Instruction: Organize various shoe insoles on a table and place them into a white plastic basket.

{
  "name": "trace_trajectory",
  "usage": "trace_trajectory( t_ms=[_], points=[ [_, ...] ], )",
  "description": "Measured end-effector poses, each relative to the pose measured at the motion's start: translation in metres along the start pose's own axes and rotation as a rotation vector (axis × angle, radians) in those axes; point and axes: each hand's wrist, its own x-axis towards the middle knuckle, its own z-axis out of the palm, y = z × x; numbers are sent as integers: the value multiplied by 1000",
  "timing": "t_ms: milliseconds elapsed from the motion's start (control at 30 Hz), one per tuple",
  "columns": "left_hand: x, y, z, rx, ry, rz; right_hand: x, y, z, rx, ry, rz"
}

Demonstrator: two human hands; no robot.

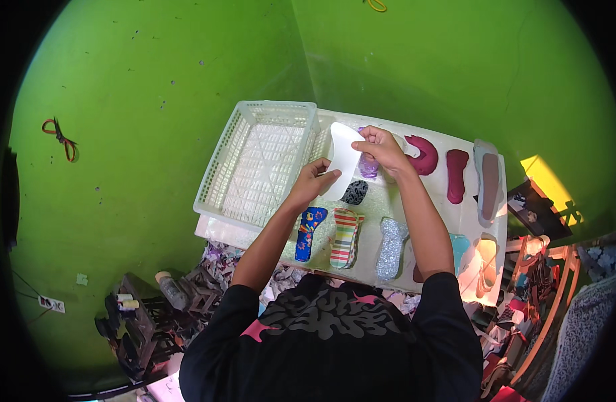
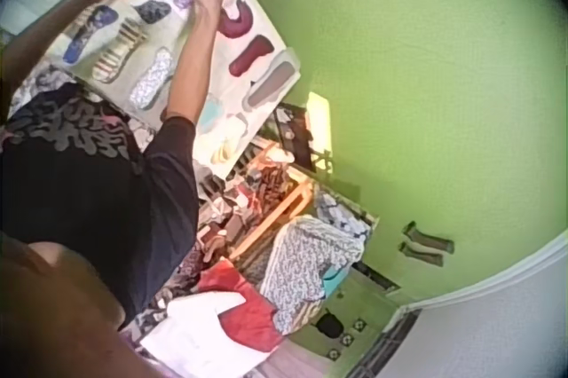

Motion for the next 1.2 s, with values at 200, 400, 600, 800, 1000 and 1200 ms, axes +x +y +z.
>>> trace_trajectory(
  t_ms=[200,400,600,800,1000,1200],
  points=[
    [-11,8,-34,11,65,10,25,2,33,-65,10,-15],
    [-23,10,-80,19,114,34,63,10,65,-121,77,-16],
    [-31,14,-140,82,244,16,120,25,102,-265,39,-30],
    [-19,-8,-214,143,480,30,190,49,155,-303,30,-84],
    [20,-27,-270,527,341,-17,267,101,174,-606,-18,-348],
    [55,-54,-310,695,419,-45,313,131,201,-832,-20,-336]
  ],
)
